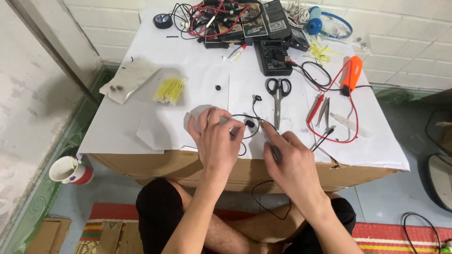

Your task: Insulating and repairing small wire joints using scissors and manual manipulation on a makeshift workbench.

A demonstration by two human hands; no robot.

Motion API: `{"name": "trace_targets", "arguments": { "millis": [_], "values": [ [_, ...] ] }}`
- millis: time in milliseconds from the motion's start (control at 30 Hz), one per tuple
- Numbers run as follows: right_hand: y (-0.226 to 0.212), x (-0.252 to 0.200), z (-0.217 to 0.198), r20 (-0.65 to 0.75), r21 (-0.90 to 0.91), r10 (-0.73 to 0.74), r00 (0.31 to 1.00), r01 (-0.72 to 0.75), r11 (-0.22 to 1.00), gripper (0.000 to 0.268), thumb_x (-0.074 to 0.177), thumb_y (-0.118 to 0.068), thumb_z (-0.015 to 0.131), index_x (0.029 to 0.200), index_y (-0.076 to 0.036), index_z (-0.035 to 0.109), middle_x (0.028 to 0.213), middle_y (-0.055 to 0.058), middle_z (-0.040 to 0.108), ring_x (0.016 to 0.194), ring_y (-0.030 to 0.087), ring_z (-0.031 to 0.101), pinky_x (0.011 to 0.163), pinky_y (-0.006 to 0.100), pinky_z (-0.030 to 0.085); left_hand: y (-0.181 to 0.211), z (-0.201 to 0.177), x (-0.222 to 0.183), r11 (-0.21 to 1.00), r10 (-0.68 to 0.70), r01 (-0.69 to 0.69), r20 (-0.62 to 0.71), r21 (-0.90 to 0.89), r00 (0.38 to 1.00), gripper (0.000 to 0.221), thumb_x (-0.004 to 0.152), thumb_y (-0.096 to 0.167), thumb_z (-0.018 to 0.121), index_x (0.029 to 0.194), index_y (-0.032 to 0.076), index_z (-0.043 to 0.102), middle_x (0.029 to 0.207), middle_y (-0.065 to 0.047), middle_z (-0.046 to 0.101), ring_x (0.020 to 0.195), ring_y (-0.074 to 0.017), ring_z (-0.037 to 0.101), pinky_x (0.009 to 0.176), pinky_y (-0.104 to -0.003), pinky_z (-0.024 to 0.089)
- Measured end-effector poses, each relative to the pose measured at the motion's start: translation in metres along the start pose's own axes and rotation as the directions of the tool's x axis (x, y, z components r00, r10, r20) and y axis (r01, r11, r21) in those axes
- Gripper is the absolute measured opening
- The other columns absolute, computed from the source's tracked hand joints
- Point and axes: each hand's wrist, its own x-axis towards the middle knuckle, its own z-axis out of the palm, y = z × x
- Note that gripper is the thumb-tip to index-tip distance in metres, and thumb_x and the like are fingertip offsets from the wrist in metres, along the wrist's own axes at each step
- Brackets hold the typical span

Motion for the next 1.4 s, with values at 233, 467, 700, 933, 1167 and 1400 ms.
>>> {"name": "trace_targets", "arguments": {
  "millis": [233, 467, 700, 933, 1167, 1400],
  "values": [
    [0.000, 0.010, 0.013, 0.080, -0.218, -0.057, 0.995, 0.074, 0.973, 0.037, 0.089, -0.024, 0.062, 0.124, -0.024, 0.077, 0.077, 0.011, 0.065, 0.063, 0.034, 0.070, 0.058, 0.046, 0.059, -0.003, 0.005, -0.001, 0.999, 0.022, -0.021, -0.010, 0.026, 1.000, 0.008, 0.087, 0.033, 0.081, 0.087, 0.026, 0.077, 0.102, 0.007, 0.052, 0.130, -0.0205, 0.040, 0.118, -0.061, 0.009],
    [-0.002, 0.012, 0.004, 0.076, -0.192, -0.001, 0.997, 0.016, 0.981, 0.040, 0.088, -0.023, 0.062, 0.126, -0.026, 0.075, 0.078, 0.013, 0.066, 0.069, 0.039, 0.071, 0.061, 0.051, 0.060, -0.003, 0.003, -0.001, 1.000, 0.015, -0.015, 0.010, 0.002, 1.000, 0.005, 0.088, 0.030, 0.079, 0.087, 0.026, 0.077, 0.101, 0.007, 0.052, 0.131, -0.0200, 0.040, 0.118, -0.061, 0.009],
    [0.005, 0.008, 0.001, 0.144, -0.270, 0.067, 0.987, -0.026, 0.963, 0.034, 0.087, -0.029, 0.062, 0.117, -0.024, 0.077, 0.078, 0.013, 0.068, 0.068, 0.040, 0.071, 0.062, 0.053, 0.059, -0.004, 0.006, 0.000, 1.000, -0.003, 0.003, 0.009, -0.003, 1.000, 0.005, 0.087, 0.031, 0.081, 0.085, 0.027, 0.078, 0.100, 0.007, 0.053, 0.131, -0.0193, 0.041, 0.117, -0.061, 0.008],
    [0.001, 0.013, -0.003, 0.135, -0.297, -0.073, 0.988, 0.110, 0.949, 0.026, 0.088, -0.026, 0.063, 0.107, -0.025, 0.080, 0.072, 0.007, 0.067, 0.060, 0.028, 0.071, 0.055, 0.043, 0.060, -0.003, 0.003, -0.002, 1.000, -0.004, 0.003, 0.036, 0.007, 0.999, 0.004, 0.087, 0.031, 0.080, 0.087, 0.028, 0.078, 0.099, 0.007, 0.054, 0.130, -0.0191, 0.041, 0.117, -0.061, 0.009],
    [-0.005, 0.019, -0.019, 0.130, -0.245, -0.050, 0.990, 0.081, 0.966, 0.031, 0.088, -0.022, 0.063, 0.113, -0.024, 0.080, 0.074, 0.011, 0.071, 0.062, 0.031, 0.073, 0.057, 0.044, 0.060, -0.005, 0.007, 0.001, 1.000, -0.009, 0.008, 0.036, 0.023, 0.999, 0.006, 0.086, 0.033, 0.080, 0.086, 0.028, 0.078, 0.099, 0.007, 0.054, 0.131, -0.0188, 0.041, 0.118, -0.061, 0.009],
    [0.009, 0.018, -0.012, 0.171, -0.267, -0.012, 0.985, 0.058, 0.962, 0.031, 0.084, -0.024, 0.064, 0.111, -0.022, 0.080, 0.076, 0.013, 0.072, 0.064, 0.036, 0.074, 0.059, 0.049, 0.061, -0.004, 0.004, 0.000, 1.000, -0.008, 0.008, 0.033, 0.022, 0.999, 0.003, 0.087, 0.031, 0.080, 0.089, 0.028, 0.079, 0.099, 0.007, 0.055, 0.130, -0.0194, 0.043, 0.117, -0.061, 0.009]
  ]
}}
